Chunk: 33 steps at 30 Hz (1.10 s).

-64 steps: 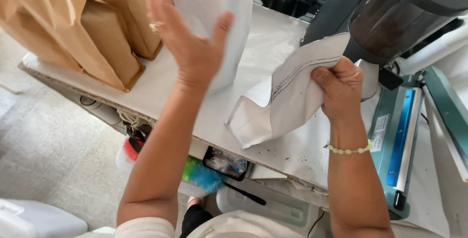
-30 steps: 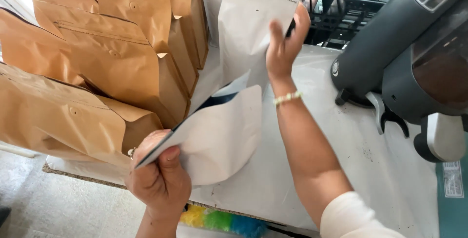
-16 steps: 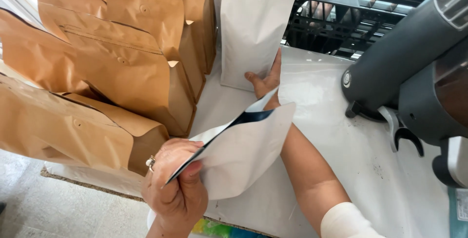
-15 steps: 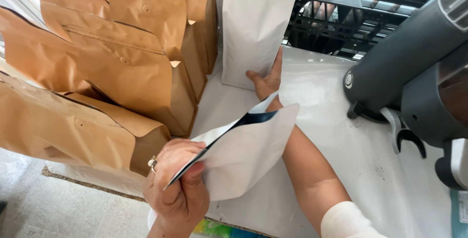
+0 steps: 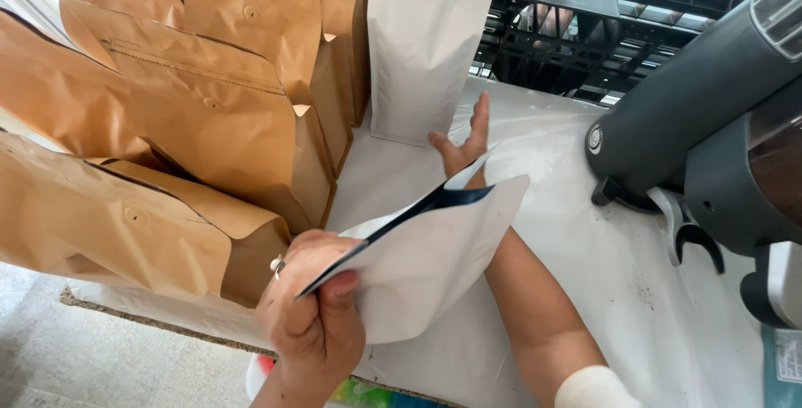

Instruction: Sealing coffee bags using a manual heat sealer

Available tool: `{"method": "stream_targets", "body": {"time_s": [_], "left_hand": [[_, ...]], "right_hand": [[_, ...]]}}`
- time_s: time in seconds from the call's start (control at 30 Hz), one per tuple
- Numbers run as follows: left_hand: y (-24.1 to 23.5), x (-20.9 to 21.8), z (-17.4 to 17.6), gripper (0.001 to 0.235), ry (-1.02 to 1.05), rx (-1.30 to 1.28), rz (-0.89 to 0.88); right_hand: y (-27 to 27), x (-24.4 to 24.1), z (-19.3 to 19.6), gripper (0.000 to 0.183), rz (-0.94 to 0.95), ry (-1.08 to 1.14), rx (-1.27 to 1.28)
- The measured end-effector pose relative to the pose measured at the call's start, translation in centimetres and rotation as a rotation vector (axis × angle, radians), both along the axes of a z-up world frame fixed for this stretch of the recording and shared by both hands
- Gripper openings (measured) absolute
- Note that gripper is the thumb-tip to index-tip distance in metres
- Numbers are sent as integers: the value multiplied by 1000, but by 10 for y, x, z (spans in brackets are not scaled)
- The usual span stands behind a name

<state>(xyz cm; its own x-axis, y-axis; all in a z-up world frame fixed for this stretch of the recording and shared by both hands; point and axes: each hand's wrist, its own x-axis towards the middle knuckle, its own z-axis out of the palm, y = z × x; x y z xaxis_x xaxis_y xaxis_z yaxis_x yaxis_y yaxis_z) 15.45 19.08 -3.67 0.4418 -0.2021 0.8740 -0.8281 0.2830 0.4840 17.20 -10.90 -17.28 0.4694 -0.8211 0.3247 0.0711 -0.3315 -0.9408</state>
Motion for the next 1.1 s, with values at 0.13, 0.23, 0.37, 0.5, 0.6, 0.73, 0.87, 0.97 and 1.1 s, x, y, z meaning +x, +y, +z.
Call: {"method": "stream_targets", "body": {"time_s": [0.13, 0.23, 0.37, 0.5, 0.6, 0.73, 0.87, 0.97, 1.1], "left_hand": [[-13, 3, -6, 12, 5, -10, -78], [-31, 0, 7, 15, 6, 31, -108], [-74, -7, -9, 28, 43, -68, -258], [-114, -53, -14, 21, 117, -154, -424], [-149, -80, -37, 17, 135, -151, -503], [-147, -116, 1, 27, 192, -86, -524], [-112, -142, 28, 96, 256, 130, -321], [-105, -149, 23, 111, 243, 245, -200], [-115, -147, 6, 102, 245, 269, -103]], "right_hand": [[-32, -44, -2, 64, 236, -263, 604], [43, -133, 91, 74, 872, -498, 464], [22, -188, 73, 98, 718, -565, 135], [3, -255, 75, 58, 291, -503, -73], [7, -297, 89, 46, 108, -484, -184], [19, -336, 101, 81, 44, -285, -327], [42, -326, 108, 82, -12, -231, -357], [33, -329, 90, 75, -19, -236, -323], [6, -332, 50, 61, -46, -229, -256]]}}
